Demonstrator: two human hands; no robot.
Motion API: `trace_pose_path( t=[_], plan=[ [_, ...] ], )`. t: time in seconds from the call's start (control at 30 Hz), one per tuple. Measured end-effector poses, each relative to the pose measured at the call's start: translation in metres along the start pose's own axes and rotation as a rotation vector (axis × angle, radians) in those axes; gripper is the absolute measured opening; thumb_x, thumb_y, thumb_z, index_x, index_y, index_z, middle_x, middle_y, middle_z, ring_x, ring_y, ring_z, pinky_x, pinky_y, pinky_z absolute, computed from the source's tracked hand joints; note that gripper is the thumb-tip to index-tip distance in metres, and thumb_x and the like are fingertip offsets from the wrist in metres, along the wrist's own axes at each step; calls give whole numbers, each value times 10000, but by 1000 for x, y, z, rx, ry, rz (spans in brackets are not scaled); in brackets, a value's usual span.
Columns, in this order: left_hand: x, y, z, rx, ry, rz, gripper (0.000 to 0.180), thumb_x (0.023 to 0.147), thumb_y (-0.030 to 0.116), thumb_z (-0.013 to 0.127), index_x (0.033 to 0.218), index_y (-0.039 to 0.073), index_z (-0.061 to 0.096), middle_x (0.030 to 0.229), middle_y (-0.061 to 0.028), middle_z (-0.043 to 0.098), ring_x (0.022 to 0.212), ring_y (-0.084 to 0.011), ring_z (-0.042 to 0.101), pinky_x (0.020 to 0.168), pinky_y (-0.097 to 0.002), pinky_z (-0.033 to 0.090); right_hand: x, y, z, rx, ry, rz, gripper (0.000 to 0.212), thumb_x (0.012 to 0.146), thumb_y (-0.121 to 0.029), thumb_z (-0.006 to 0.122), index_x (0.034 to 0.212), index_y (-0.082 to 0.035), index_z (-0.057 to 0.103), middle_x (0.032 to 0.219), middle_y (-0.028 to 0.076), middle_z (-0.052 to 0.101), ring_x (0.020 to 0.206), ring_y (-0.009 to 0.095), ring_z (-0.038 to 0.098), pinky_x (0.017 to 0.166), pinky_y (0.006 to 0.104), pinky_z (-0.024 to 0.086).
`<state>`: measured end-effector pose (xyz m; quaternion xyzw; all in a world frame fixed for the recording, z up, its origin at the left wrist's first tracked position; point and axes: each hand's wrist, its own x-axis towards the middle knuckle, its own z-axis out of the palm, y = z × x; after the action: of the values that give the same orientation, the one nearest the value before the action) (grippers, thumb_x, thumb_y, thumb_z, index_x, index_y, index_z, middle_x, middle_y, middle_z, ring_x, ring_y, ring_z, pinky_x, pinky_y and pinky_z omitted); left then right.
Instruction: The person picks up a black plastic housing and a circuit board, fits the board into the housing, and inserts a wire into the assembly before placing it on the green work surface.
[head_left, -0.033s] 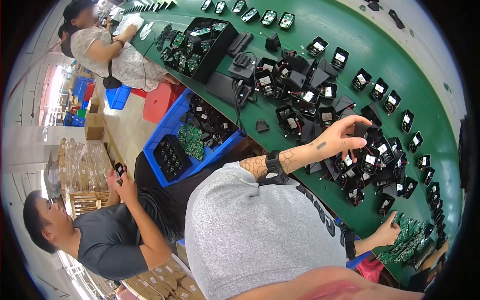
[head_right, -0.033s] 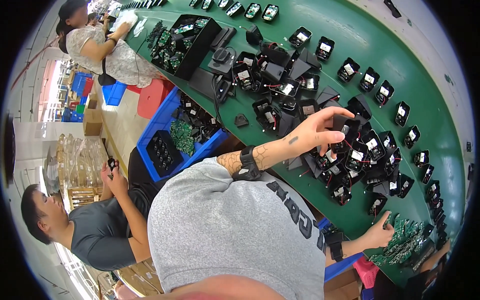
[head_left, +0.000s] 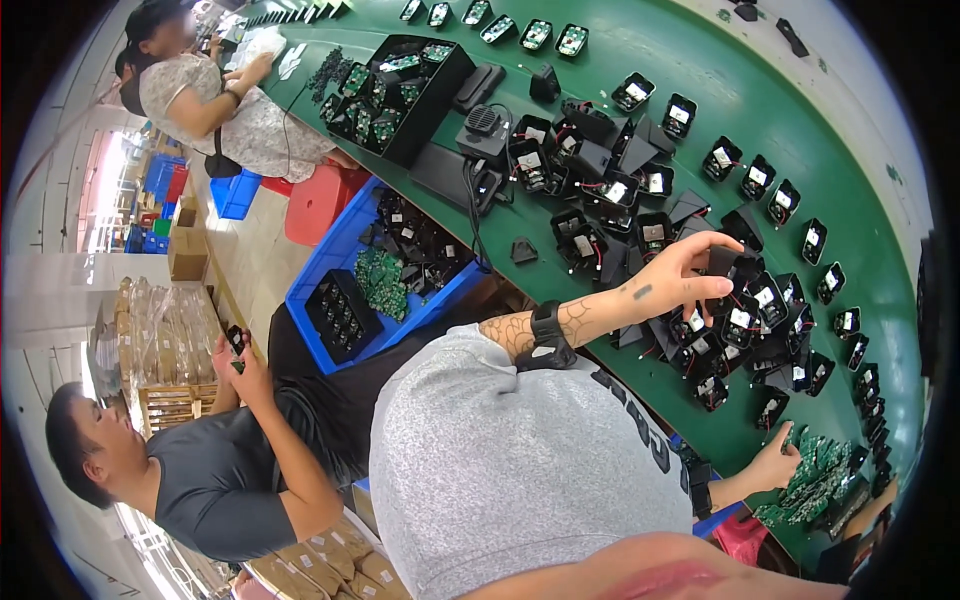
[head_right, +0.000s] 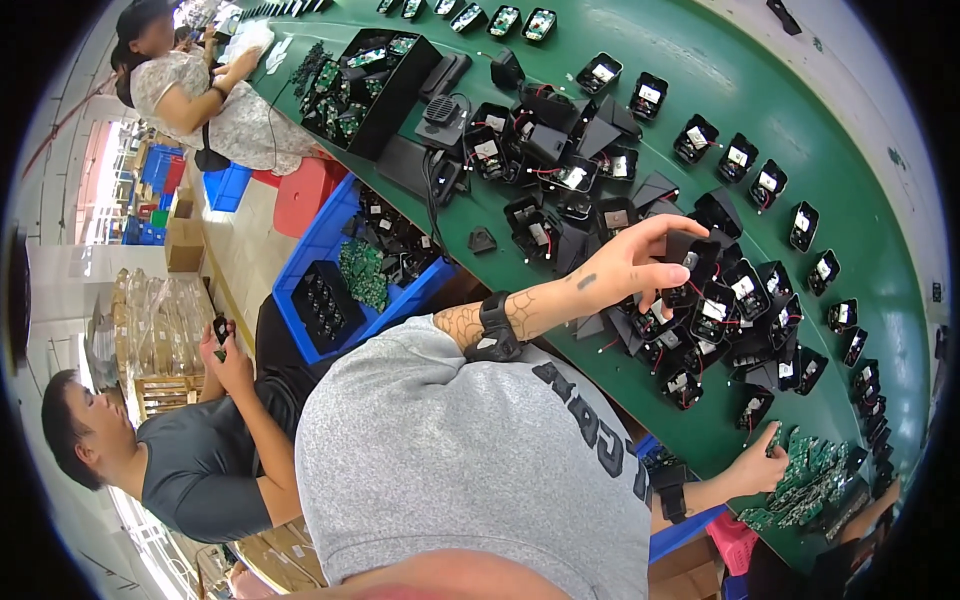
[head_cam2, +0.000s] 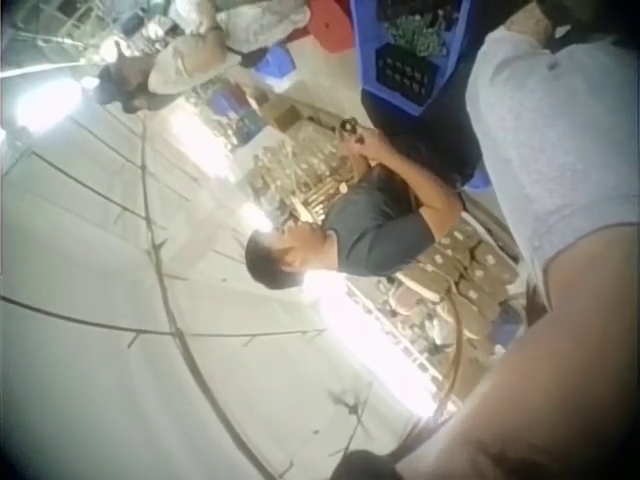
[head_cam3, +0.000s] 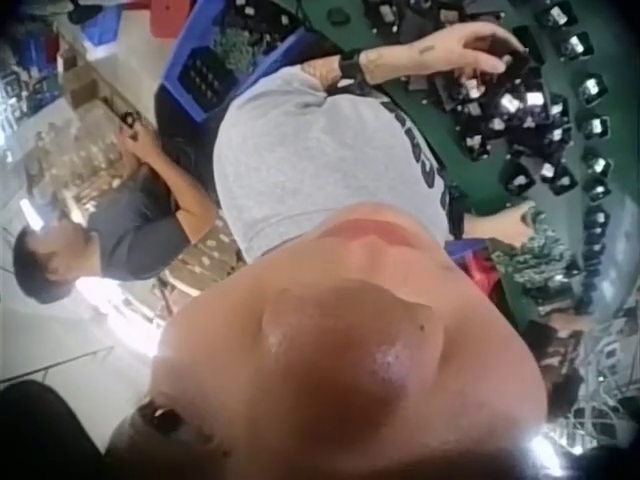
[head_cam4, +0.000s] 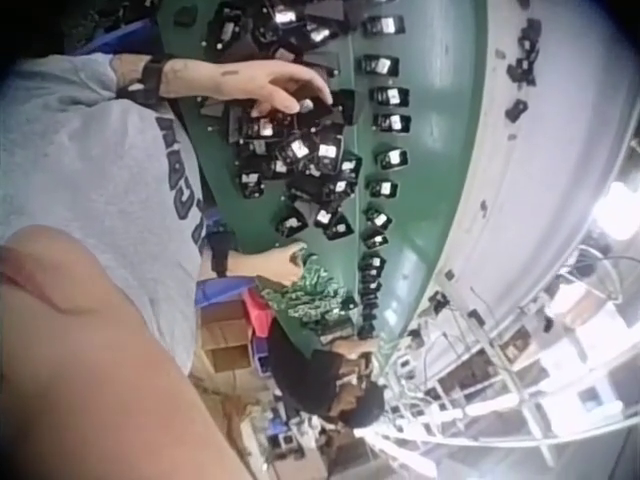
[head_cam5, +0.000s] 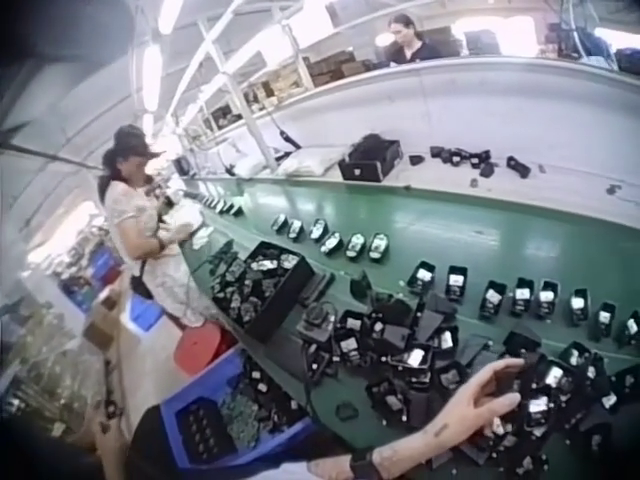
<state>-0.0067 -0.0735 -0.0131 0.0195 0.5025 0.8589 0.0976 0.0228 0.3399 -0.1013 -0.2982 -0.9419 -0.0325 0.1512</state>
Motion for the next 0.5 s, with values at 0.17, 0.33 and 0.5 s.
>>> trace_pose_path(
  t=[0.17,0.33,0.5],
  plan=[
    [-1,-6,-2,-24,-10,5,534,880,200,657,1335,58,416,1019,-104,607,667,-143,664,480,-213,474,-19,0,-4,13,122,-68,697,783,-690,590,944,-16,656,920,163,657,923,347,600,839,470,443],
    [-7,2,1,-130,33,-114,494,907,172,602,1344,47,408,963,-92,611,574,-148,631,446,-208,460,-8,-16,-10,371,89,-152,522,752,-456,759,962,15,680,946,206,679,891,344,640,834,418,488],
    [-1,-2,14,-238,-143,-219,493,932,252,517,1341,19,373,994,-139,656,539,-154,625,400,-204,467,-26,-82,-89,1615,-58,-421,496,822,-309,737,1162,-35,501,1236,178,514,1187,342,515,1055,494,375]
  ],
)
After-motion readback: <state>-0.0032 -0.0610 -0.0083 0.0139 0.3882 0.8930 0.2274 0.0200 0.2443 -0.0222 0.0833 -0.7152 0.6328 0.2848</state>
